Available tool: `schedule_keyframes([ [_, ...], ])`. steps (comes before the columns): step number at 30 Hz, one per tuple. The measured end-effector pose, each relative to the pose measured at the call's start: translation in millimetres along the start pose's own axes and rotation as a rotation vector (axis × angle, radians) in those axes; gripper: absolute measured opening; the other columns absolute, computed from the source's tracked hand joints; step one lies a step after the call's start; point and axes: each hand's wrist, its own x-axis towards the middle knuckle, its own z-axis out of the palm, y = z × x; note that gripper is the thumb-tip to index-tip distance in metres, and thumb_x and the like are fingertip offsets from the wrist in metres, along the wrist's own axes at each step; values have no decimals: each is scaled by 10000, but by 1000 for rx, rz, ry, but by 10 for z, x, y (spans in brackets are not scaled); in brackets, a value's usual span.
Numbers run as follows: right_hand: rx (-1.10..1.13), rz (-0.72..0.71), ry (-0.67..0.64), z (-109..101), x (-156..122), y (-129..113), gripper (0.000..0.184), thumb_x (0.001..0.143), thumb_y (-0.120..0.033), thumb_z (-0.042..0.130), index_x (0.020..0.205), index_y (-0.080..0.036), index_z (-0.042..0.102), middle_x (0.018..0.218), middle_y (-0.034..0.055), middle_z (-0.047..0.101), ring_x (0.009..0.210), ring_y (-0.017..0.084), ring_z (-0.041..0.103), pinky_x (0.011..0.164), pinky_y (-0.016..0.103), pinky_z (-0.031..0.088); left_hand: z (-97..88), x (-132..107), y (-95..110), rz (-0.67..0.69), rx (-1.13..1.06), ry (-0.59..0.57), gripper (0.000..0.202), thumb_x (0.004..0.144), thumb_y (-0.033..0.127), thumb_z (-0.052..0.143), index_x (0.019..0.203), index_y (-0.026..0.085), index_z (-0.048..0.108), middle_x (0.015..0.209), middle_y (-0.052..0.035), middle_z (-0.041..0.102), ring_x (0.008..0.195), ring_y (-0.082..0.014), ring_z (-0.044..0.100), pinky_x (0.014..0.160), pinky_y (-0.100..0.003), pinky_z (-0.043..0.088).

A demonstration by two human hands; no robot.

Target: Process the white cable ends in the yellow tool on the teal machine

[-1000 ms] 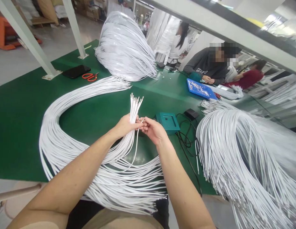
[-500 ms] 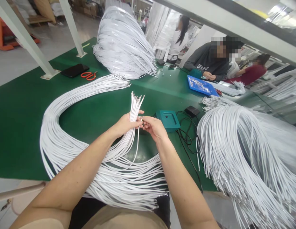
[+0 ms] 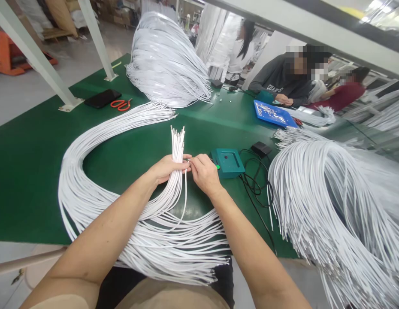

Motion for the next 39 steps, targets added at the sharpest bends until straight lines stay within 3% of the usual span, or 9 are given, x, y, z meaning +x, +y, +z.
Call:
schedule_keyframes([
  [5, -106, 85, -54, -72, 124, 231, 219, 897, -234, 446, 1058, -171, 582, 1011, 90, 625, 925, 205, 515, 809, 308, 348, -13, 100, -85, 85, 106, 101, 528, 549, 131, 781, 1050, 89, 620, 679, 2, 625, 657, -127, 626, 710, -269, 479],
  [11, -110, 74, -326, -62, 246, 433, 133, 861, -188, 503, 827, -176, 630, 820, 45, 679, 786, 166, 565, 892, 313, 295, -50, 164, -133, 164, 272, 217, 501, 520, 194, 786, 999, 103, 668, 729, -15, 651, 664, -120, 587, 748, -280, 445],
  [17, -111, 42, -302, -27, 216, 510, 102, 770, -141, 598, 856, -189, 629, 784, 29, 669, 775, 176, 527, 769, 284, 310, -45, 228, -182, 212, 379, 302, 390, 518, 202, 762, 891, 114, 690, 729, -26, 664, 618, -126, 572, 705, -286, 448],
  [23, -143, 86, -286, -30, 221, 498, 91, 784, -144, 553, 790, -183, 635, 687, 39, 623, 726, 177, 506, 708, 279, 306, -71, 260, -203, 264, 621, 330, 173, 557, 256, 724, 675, 141, 673, 1022, -85, 687, 834, -202, 631, 788, -305, 442],
  [29, -157, 84, -295, -43, 223, 484, 105, 795, -153, 533, 797, -184, 634, 671, 42, 616, 740, 183, 530, 758, 292, 344, -68, 277, -195, 244, 769, 340, 153, 571, 276, 709, 661, 159, 670, 1069, -77, 682, 888, -222, 639, 840, -322, 436],
  [31, -148, 77, -278, -63, 205, 483, 101, 815, -192, 535, 830, -186, 634, 748, 50, 649, 842, 192, 550, 896, 336, 323, -68, 284, -197, 242, 780, 337, 162, 573, 285, 709, 668, 159, 672, 1072, -79, 682, 892, -224, 640, 843, -324, 437],
  [33, -175, 115, -186, -82, 166, 494, 152, 842, -243, 523, 935, -186, 629, 948, 78, 669, 1025, 220, 524, 1029, 427, 210, -70, 288, -199, 239, 775, 332, 173, 574, 292, 708, 674, 156, 672, 1078, -84, 680, 893, -225, 641, 838, -323, 441],
  [36, -290, 316, -38, -77, 85, 544, 342, 874, -300, 485, 1177, -157, 549, 1299, 162, 512, 1250, 295, 371, 1051, 545, 116, -71, 288, -199, 229, 758, 322, 183, 573, 297, 710, 678, 152, 672, 1091, -90, 674, 900, -226, 639, 833, -319, 442],
  [39, -335, 424, -29, -30, 25, 613, 452, 888, -338, 457, 1297, -147, 461, 1409, 192, 383, 1314, 336, 281, 1032, 574, 150, -71, 278, -192, 220, 734, 322, 194, 568, 301, 717, 691, 156, 681, 1083, -85, 676, 900, -226, 637, 842, -318, 433],
])
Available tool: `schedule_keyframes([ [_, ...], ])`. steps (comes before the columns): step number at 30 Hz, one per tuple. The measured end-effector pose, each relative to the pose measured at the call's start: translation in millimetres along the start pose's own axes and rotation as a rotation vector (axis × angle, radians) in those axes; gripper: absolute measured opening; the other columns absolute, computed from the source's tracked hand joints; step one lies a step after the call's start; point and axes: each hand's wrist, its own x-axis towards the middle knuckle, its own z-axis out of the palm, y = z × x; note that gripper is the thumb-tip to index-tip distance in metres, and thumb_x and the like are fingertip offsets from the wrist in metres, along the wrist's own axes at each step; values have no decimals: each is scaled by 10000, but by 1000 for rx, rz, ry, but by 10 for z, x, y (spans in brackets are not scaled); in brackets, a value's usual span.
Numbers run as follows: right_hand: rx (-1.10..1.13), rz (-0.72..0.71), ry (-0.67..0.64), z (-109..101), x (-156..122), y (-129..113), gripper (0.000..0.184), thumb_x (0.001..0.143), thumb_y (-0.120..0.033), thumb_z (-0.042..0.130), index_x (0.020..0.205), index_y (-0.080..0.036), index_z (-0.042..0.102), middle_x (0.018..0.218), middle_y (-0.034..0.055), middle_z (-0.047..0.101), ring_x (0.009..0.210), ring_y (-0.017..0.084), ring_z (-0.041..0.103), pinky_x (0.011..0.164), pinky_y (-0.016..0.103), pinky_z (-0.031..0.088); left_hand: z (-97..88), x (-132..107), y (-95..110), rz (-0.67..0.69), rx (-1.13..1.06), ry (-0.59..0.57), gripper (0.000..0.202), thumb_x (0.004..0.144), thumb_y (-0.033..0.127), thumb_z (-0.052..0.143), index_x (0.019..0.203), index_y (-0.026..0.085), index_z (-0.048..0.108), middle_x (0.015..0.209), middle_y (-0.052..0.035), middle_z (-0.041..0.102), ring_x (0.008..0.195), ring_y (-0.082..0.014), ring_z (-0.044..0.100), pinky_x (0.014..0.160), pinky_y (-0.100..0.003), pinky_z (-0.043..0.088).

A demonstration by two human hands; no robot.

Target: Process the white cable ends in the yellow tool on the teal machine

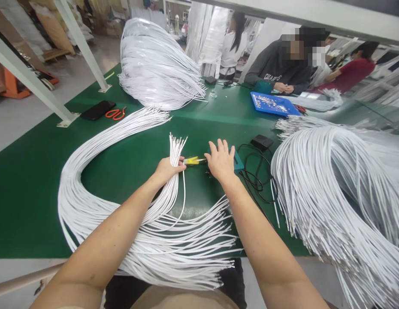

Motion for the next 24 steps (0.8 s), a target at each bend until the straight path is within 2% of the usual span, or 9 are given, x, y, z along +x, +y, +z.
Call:
schedule_keyframes([
  [3, 32, -28, -5, 14, -1, 19, 432, 894, -312, 446, 1291, -143, 469, 1399, 186, 398, 1313, 328, 292, 1035, 560, 169, -26, -16, 13, -20, -24, 0, 222, 561, 310, 734, 713, 154, 690, 1050, -84, 681, 878, -221, 635, 839, -319, 429],
  [5, 85, -45, 16, -51, -26, -24, 401, 893, -290, 448, 1254, -124, 500, 1370, 186, 433, 1296, 313, 325, 1045, 533, 179, -54, -36, 28, -29, -74, 0, 308, 553, 319, 751, 806, 150, 702, 975, -80, 693, 843, -213, 636, 822, -319, 437],
  [8, 266, -178, 23, -234, -180, -213, 325, 920, -285, 392, 1160, -148, 563, 1252, 143, 551, 1179, 237, 459, 1017, 403, 280, -94, -78, 66, 8, -209, -7, 486, 543, 326, 775, 984, 148, 676, 955, -74, 690, 868, -205, 629, 826, -311, 445],
  [10, 396, -347, -44, -357, -363, -413, 323, 946, -304, 327, 1032, -180, 613, 1073, 99, 643, 1002, 185, 550, 904, 313, 365, -112, -111, 99, 43, -307, -43, 541, 549, 324, 780, 1041, 143, 647, 1017, -85, 676, 917, -207, 621, 850, -311, 444],
  [13, 398, -564, -161, -463, -676, -724, 349, 943, -340, 337, 829, -185, 627, 848, 67, 673, 841, 181, 582, 774, 305, 385, -123, -160, 152, 48, -382, -79, 577, 561, 316, 782, 1082, 132, 612, 985, -82, 678, 899, -198, 623, 861, -320, 442],
  [16, 304, -631, -284, -495, -926, -924, 310, 921, -299, 387, 771, -160, 621, 756, 73, 671, 733, 195, 604, 692, 325, 393, -127, -197, 195, 27, -404, -75, 575, 567, 303, 785, 1088, 140, 604, 931, -62, 683, 866, -183, 625, 843, -313, 441],
  [20, 211, -534, -537, -540, -1030, -965, 204, 855, -216, 468, 796, -136, 645, 718, 109, 676, 676, 216, 639, 616, 314, 414, -145, -212, 211, -62, -468, -99, 507, 578, 321, 785, 1028, 139, 638, 947, -77, 681, 824, -167, 622, 764, -285, 453],
  [22, 208, -392, -674, -565, -942, -928, 235, 848, -284, 480, 785, -144, 658, 742, 132, 685, 694, 245, 654, 577, 311, 418, -162, -211, 210, -101, -473, -122, 476, 583, 341, 783, 995, 133, 666, 882, -68, 683, 792, -160, 616, 749, -275, 453],
  [24, 253, -171, -695, -572, -775, -878, 306, 863, -372, 443, 817, -160, 660, 796, 141, 693, 722, 264, 658, 576, 318, 424, -179, -214, 215, -125, -480, -155, 472, 582, 350, 784, 989, 134, 680, 801, -50, 676, 756, -156, 612, 734, -271, 455],
])
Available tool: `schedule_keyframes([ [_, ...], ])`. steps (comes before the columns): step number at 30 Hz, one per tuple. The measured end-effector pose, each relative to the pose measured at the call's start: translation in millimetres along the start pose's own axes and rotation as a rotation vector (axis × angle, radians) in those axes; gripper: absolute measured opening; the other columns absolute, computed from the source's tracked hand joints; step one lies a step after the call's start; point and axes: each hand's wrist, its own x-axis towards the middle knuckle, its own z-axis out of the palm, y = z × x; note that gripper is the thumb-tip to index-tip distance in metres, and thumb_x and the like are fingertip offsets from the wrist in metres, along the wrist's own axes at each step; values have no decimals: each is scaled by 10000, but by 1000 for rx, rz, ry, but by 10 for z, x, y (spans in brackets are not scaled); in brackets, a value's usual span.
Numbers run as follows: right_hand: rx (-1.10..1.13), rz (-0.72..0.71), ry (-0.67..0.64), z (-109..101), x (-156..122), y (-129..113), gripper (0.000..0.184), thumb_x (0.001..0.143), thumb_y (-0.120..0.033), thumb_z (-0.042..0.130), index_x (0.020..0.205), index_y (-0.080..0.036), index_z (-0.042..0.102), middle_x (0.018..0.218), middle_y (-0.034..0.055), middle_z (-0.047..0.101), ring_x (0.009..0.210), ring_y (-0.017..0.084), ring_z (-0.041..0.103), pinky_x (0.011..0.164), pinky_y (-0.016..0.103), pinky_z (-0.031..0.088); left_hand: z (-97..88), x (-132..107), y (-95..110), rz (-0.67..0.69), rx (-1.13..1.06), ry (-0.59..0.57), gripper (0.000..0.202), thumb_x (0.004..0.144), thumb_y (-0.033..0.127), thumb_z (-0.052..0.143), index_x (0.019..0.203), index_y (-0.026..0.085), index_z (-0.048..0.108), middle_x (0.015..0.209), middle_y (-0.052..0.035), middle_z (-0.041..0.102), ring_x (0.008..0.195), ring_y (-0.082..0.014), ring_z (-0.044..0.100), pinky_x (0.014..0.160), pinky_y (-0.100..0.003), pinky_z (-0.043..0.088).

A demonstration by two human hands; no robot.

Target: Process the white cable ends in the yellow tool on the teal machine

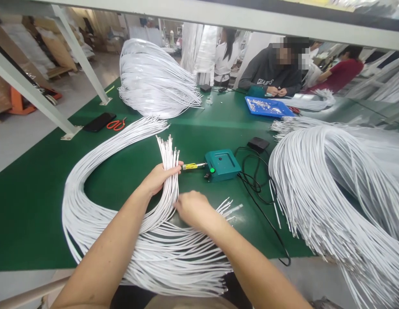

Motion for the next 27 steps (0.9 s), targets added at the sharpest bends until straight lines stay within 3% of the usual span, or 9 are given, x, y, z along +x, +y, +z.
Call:
schedule_keyframes([
  [2, 155, 132, 149, -118, 140, 60, 316, 877, -401, 410, 899, -188, 642, 836, 115, 694, 747, 243, 653, 600, 306, 426, -3, -14, 18, -24, -29, -36, 490, 581, 339, 788, 1014, 140, 675, 774, -40, 671, 726, -153, 610, 708, -272, 463],
  [4, 319, 157, 212, -192, 254, 101, 243, 858, -365, 444, 870, -215, 635, 819, 69, 692, 717, 197, 640, 607, 273, 418, 4, -29, 38, -35, -73, -60, 511, 587, 322, 789, 1046, 139, 659, 772, -38, 671, 698, -148, 611, 689, -278, 474],
  [10, 490, 186, 238, -81, 274, 87, 134, 760, -216, 496, 682, -201, 604, 665, 20, 657, 568, 134, 584, 556, 230, 385, 41, -29, 71, -22, -167, 10, 451, 595, 270, 790, 993, 113, 650, 796, -59, 685, 735, -143, 631, 728, -268, 487],
  [14, 640, 158, 157, 18, 234, 121, 129, 746, -195, 488, 665, -193, 589, 616, -9, 646, 450, 93, 546, 525, 215, 396, 35, -20, 63, 0, -189, -10, 385, 594, 245, 786, 919, 122, 622, 815, -65, 682, 782, -159, 643, 728, -272, 487],
  [16, 689, 161, 156, -22, 262, 177, 138, 759, -222, 493, 672, -193, 596, 601, -16, 641, 425, 87, 535, 513, 216, 404, 29, -23, 53, 41, -154, -33, 357, 583, 233, 789, 871, 123, 607, 750, -38, 658, 747, -153, 637, 707, -267, 480],
  [21, 743, 193, 447, -263, 450, 304, 227, 784, -420, 529, 787, -208, 612, 716, -3, 669, 549, 105, 570, 540, 230, 443, 45, -40, 40, 129, -23, 10, 344, 563, 254, 788, 825, 131, 600, 719, 1, 617, 600, -98, 557, 610, -236, 428],
  [23, 750, 187, 465, -302, 534, 309, 265, 724, -464, 595, 783, -206, 613, 688, -7, 658, 572, 114, 571, 538, 232, 451, 55, -45, 44, 143, 27, 22, 345, 551, 267, 789, 813, 140, 605, 683, 16, 597, 591, -100, 537, 608, -239, 420],
  [27, 887, 168, 474, -240, 649, 278, 219, 677, -404, 633, 689, -188, 600, 607, -16, 625, 508, 100, 535, 475, 213, 432, 54, -48, 49, 168, 82, -22, 329, 570, 299, 768, 820, 148, 618, 708, 6, 606, 617, -112, 534, 620, -245, 416],
])
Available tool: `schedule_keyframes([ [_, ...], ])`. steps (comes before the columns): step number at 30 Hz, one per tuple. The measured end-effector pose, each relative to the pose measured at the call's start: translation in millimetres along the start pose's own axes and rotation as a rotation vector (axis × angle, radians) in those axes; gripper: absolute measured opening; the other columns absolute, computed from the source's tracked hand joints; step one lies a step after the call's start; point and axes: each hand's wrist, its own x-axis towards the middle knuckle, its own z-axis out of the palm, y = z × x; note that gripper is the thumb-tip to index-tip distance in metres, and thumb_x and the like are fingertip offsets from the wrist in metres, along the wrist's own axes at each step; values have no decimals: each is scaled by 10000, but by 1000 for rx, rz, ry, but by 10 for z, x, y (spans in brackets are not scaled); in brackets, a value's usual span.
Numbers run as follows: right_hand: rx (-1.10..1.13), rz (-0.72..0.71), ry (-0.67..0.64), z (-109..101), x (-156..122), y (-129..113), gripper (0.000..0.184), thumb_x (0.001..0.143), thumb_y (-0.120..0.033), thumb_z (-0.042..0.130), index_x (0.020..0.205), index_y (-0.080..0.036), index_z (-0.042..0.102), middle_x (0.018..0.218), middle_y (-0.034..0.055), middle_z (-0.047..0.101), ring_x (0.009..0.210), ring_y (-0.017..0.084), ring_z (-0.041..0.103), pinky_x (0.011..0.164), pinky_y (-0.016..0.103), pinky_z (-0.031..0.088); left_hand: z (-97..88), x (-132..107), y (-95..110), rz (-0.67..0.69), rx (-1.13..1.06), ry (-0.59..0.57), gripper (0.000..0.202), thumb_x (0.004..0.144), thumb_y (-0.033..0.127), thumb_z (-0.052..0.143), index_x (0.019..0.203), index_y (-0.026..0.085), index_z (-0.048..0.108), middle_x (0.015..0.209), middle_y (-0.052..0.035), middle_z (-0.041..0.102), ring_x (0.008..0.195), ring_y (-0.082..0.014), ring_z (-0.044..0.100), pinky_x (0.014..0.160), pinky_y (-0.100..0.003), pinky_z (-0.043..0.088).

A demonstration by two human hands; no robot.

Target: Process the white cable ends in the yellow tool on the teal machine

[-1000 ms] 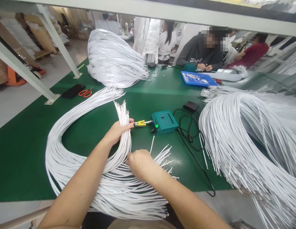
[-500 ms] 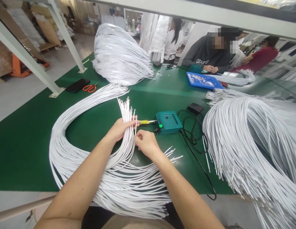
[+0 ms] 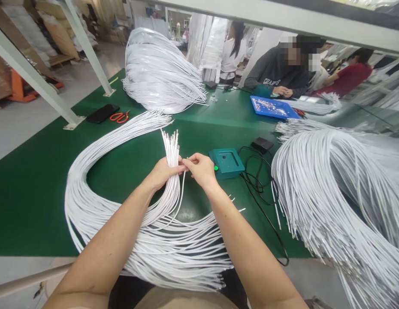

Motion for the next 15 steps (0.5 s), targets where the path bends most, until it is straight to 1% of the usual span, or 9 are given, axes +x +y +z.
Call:
schedule_keyframes([
  [2, 136, 17, -1, 34, -4, 20, 202, 686, -379, 613, 649, -181, 590, 541, -31, 583, 435, 80, 474, 429, 207, 411, -7, 3, -5, 5, 12, -40, 319, 584, 309, 759, 817, 144, 617, 722, -2, 612, 629, -116, 537, 629, -248, 415],
  [5, 338, 41, -22, 38, -36, 11, 198, 676, -348, 613, 598, -168, 577, 466, -56, 493, 378, 56, 386, 384, 196, 366, -12, 7, -14, 5, 20, -24, 320, 567, 295, 771, 791, 140, 601, 700, 4, 600, 621, -115, 536, 628, -251, 418],
  [7, 490, 79, -60, 30, -63, -6, 184, 659, -323, 626, 597, -158, 575, 462, -62, 464, 388, 46, 369, 386, 185, 341, -10, 5, -11, 5, 16, 3, 319, 568, 284, 770, 786, 138, 589, 704, 2, 604, 618, -113, 544, 629, -253, 427],
  [9, 658, 148, -117, 29, -85, -14, 168, 639, -305, 639, 618, -152, 575, 471, -67, 449, 408, 42, 360, 398, 179, 322, -4, -4, 2, 4, 8, 12, 318, 584, 279, 761, 802, 135, 579, 723, -7, 616, 621, -114, 561, 627, -253, 437],
  [11, 790, 214, -175, 35, -92, -7, 162, 621, -289, 648, 621, -152, 562, 465, -82, 414, 405, 35, 322, 405, 181, 306, 3, -16, 20, 4, 4, 21, 322, 598, 276, 753, 821, 136, 568, 734, -9, 619, 624, -116, 576, 617, -252, 444],
  [13, 846, 260, -204, 39, -78, 4, 155, 616, -275, 642, 608, -154, 546, 449, -97, 372, 389, 30, 286, 410, 185, 298, 9, -28, 35, 10, 8, 27, 324, 606, 273, 749, 831, 140, 559, 743, -7, 617, 631, -118, 585, 611, -249, 449],
  [15, 842, 299, -212, 36, -41, 2, 161, 638, -305, 617, 629, -154, 561, 442, -95, 370, 385, 38, 318, 419, 188, 306, 12, -37, 46, 25, 30, 16, 313, 613, 272, 744, 828, 139, 560, 751, -10, 619, 639, -120, 589, 616, -250, 455],
])
